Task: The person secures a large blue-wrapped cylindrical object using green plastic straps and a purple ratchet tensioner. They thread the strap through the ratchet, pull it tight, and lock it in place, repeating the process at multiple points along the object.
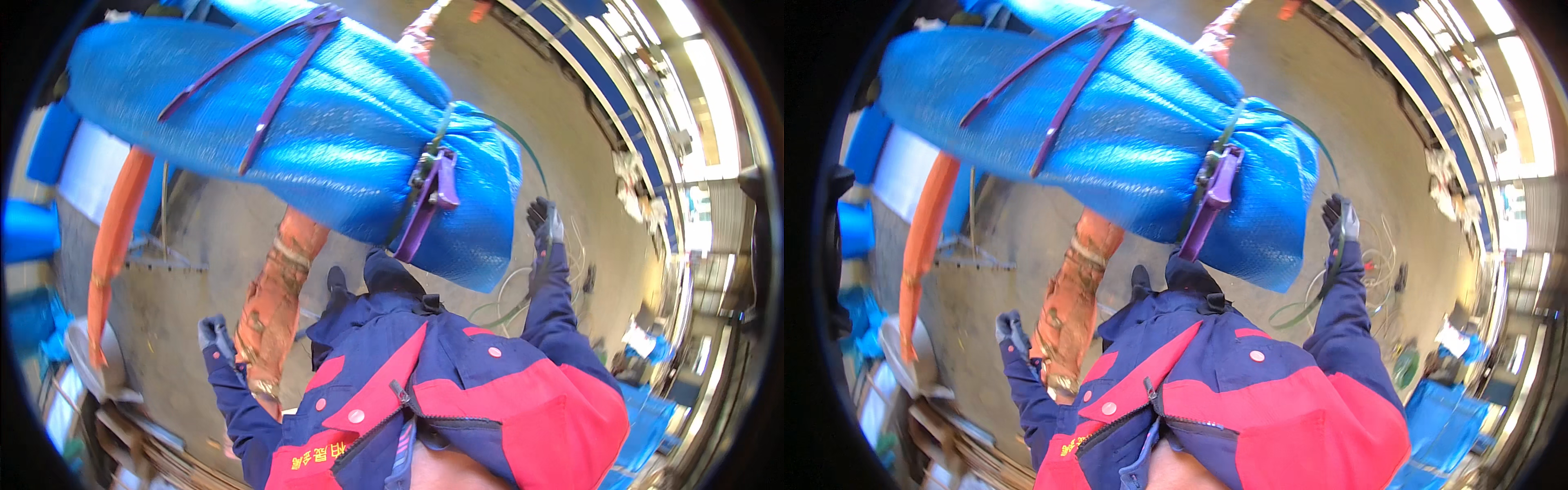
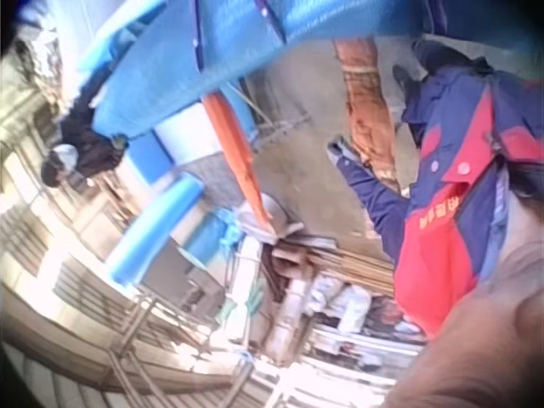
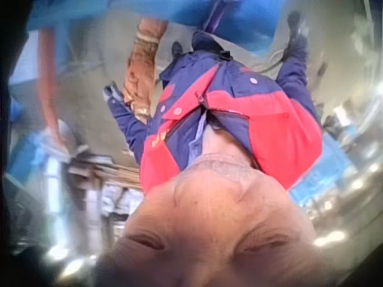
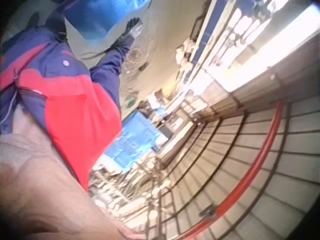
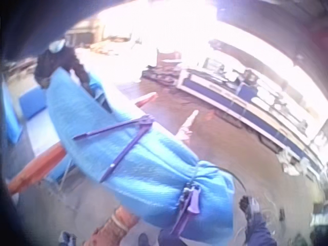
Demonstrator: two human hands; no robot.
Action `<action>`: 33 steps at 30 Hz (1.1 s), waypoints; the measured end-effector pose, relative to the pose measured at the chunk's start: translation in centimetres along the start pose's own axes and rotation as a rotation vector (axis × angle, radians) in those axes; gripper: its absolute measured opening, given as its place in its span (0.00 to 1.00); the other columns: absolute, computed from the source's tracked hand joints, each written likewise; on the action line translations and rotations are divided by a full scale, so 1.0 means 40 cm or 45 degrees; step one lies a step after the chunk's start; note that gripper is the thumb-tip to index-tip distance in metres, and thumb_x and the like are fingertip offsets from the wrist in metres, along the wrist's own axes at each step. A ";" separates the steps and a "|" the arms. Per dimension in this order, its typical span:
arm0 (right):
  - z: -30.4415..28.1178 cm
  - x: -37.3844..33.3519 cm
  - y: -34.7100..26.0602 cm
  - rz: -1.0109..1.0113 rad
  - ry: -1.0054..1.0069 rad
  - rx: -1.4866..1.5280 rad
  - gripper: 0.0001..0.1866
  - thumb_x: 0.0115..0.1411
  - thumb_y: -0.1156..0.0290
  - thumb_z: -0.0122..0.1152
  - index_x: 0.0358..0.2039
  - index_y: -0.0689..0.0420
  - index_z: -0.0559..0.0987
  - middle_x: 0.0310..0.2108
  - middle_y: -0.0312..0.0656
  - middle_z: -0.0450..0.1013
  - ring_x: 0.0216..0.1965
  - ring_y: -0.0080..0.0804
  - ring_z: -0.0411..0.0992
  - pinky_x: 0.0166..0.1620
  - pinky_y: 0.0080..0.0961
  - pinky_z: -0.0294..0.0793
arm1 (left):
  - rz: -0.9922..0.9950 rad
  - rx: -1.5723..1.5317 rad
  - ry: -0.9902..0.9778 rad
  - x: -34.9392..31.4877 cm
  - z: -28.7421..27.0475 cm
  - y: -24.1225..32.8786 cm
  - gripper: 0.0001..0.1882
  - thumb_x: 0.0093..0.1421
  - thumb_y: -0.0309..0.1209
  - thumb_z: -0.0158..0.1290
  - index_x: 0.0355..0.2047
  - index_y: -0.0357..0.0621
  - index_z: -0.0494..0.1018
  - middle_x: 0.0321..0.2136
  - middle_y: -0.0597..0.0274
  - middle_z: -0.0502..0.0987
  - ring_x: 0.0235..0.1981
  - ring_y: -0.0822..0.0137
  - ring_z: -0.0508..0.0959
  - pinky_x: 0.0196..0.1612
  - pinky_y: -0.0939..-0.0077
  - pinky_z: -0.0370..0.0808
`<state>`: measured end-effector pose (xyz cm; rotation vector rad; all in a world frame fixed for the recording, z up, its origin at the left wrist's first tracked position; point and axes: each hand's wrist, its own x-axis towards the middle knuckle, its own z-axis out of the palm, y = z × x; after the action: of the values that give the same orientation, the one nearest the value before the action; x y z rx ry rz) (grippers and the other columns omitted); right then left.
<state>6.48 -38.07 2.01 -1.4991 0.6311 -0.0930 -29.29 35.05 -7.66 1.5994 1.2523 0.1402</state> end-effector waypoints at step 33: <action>0.445 -0.503 0.354 -0.333 -1.490 -1.131 0.21 0.66 0.57 0.52 0.54 0.54 0.75 0.46 0.55 0.76 0.50 0.55 0.74 0.54 0.44 0.71 | 0.855 -0.666 -0.886 -0.043 0.736 1.050 0.14 0.67 0.30 0.54 0.51 0.38 0.75 0.38 0.57 0.80 0.37 0.65 0.82 0.43 0.69 0.82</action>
<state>-7.03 -11.96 -5.67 -2.1068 -0.5656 0.9150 15.23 19.04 12.21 1.3585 0.0971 0.2747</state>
